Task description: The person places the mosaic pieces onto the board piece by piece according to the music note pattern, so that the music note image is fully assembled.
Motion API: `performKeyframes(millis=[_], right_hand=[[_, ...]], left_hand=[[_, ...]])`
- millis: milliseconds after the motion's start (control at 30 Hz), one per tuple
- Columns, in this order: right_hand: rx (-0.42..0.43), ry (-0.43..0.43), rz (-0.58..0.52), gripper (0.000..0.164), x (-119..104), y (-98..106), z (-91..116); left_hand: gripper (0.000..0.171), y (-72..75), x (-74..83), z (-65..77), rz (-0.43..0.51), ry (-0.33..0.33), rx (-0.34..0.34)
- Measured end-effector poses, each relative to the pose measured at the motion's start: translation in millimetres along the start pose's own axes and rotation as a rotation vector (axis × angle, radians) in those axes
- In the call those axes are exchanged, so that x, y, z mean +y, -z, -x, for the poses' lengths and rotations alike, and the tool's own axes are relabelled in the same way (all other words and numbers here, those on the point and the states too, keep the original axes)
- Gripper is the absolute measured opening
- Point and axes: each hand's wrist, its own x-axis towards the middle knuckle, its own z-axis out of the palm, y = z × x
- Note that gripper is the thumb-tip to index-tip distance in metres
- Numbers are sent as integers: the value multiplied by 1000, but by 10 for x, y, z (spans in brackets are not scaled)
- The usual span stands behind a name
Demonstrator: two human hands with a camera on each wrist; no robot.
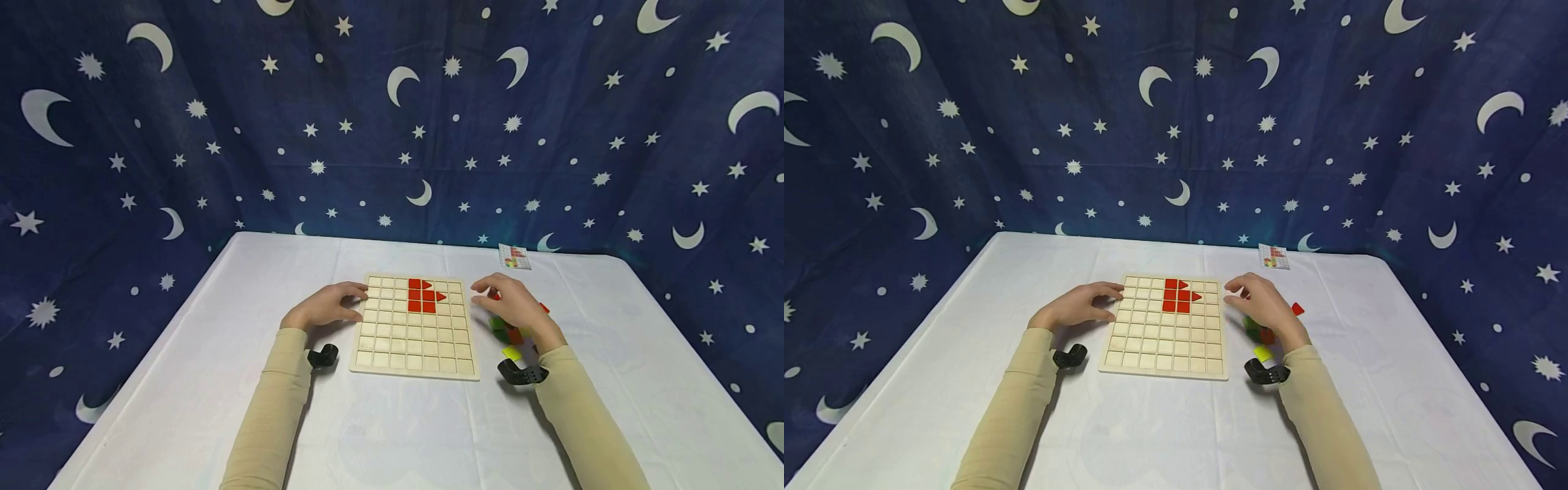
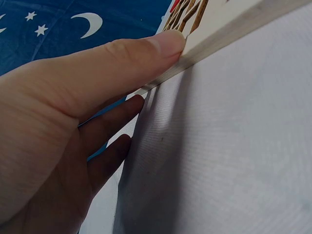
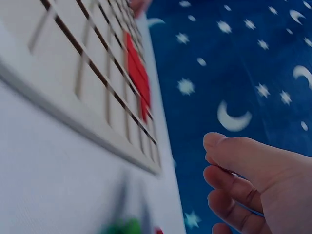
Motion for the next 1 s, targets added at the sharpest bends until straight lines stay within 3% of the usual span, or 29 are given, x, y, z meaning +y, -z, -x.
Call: performKeyframes(millis=[233, 433, 667, 1000], right_hand=[[29, -193, 21, 37, 230, 377, 230], [9, -267, 24, 40, 409, 542, 408], [-20, -288, 32, 40, 581, 598, 535], [-159, -264, 6, 35, 742, 576, 648]], left_hand=[[47, -9, -6, -10, -8, 0, 2], [46, -12, -4, -10, -10, -4, 6], [46, -11, 7, -11, -16, 1, 7], [47, -10, 21, 0, -8, 13, 8]])
